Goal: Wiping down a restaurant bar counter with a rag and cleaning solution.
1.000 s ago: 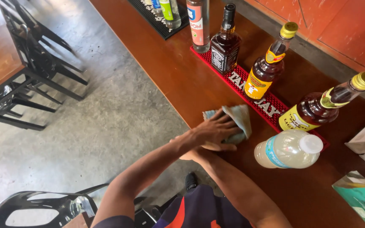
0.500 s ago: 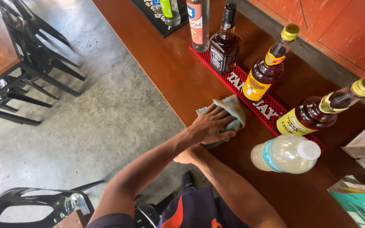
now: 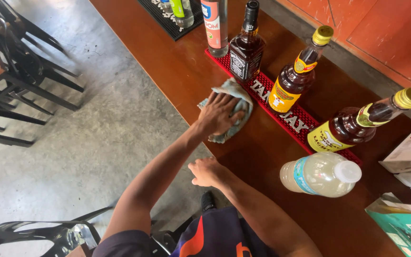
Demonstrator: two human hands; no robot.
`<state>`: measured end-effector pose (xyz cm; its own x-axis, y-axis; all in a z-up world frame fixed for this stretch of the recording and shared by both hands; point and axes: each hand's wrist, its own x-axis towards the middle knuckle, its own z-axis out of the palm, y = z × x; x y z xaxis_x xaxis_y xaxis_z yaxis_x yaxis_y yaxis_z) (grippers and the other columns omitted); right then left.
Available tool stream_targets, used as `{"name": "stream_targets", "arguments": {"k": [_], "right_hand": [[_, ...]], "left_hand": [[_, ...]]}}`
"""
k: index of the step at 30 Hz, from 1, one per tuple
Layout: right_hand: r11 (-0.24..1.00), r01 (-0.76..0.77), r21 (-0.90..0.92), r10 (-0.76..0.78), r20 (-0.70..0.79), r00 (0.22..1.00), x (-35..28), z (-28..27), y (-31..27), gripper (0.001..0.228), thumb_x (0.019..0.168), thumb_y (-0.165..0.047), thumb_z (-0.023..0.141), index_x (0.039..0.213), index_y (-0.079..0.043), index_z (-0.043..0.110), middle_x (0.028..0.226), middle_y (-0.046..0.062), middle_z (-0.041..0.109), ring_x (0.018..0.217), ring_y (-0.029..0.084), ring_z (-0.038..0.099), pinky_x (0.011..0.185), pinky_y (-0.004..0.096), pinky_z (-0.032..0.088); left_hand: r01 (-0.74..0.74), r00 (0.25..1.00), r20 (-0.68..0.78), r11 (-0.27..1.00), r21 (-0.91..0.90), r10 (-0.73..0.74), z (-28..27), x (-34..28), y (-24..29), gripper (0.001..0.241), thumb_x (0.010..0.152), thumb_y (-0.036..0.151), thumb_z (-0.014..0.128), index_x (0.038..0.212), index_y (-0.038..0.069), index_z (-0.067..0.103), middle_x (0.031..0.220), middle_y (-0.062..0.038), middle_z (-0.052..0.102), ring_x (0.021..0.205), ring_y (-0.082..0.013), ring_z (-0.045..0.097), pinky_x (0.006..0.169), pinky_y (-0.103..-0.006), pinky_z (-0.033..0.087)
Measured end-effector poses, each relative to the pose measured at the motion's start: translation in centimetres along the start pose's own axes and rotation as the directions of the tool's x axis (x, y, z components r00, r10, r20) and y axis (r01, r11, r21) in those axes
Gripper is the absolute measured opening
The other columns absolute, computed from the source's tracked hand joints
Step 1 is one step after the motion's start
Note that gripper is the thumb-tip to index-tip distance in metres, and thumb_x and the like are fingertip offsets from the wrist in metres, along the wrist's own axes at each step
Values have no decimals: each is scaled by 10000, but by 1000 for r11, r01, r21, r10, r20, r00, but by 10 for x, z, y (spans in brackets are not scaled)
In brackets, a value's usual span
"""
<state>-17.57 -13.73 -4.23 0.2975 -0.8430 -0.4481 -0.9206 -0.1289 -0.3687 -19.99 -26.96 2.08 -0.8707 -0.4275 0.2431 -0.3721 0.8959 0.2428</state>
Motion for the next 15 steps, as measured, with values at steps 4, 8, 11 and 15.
{"name": "stream_targets", "arguments": {"k": [4, 8, 11, 15], "right_hand": [[1000, 4, 8, -4, -22, 1000, -1, -3, -2, 478, 895, -375, 730, 1225, -58, 594, 1163, 164, 687, 1145, 360, 659, 1008, 558, 487], [1000, -15, 17, 15, -4, 1000, 1, -3, -3, 472, 898, -369, 721, 1227, -57, 591, 1155, 153, 689, 1130, 357, 668, 1013, 582, 474], [999, -16, 32, 16, -20, 1000, 2, -1, -4, 469, 890, -360, 727, 1223, -58, 591, 1146, 151, 682, 1118, 360, 667, 1013, 614, 452], [1000, 14, 25, -13, -48, 999, 5, 4, 0, 442, 873, -325, 733, 1195, -48, 611, 1093, 163, 702, 1077, 371, 688, 974, 605, 488]], "left_hand": [[85, 995, 42, 996, 12, -85, 10, 18, -34, 658, 1003, 530, 406, 1514, 123, 482, 1547, -132, 470, 1506, -309, 314, 1264, -498, 107], [78, 996, -51, 995, 62, -75, 14, 29, -58, 656, 1038, 537, 378, 1499, 79, 467, 1566, -170, 415, 1493, -356, 245, 1211, -533, 65], [113, 993, -42, 991, 69, -110, 2, 30, -60, 652, 1043, 541, 376, 1490, 80, 487, 1572, -158, 425, 1504, -350, 258, 1228, -527, 86], [193, 980, -59, 978, 85, -188, -7, 32, -69, 650, 1038, 541, 414, 1462, 63, 529, 1578, -158, 451, 1526, -336, 294, 1255, -504, 132]]}}
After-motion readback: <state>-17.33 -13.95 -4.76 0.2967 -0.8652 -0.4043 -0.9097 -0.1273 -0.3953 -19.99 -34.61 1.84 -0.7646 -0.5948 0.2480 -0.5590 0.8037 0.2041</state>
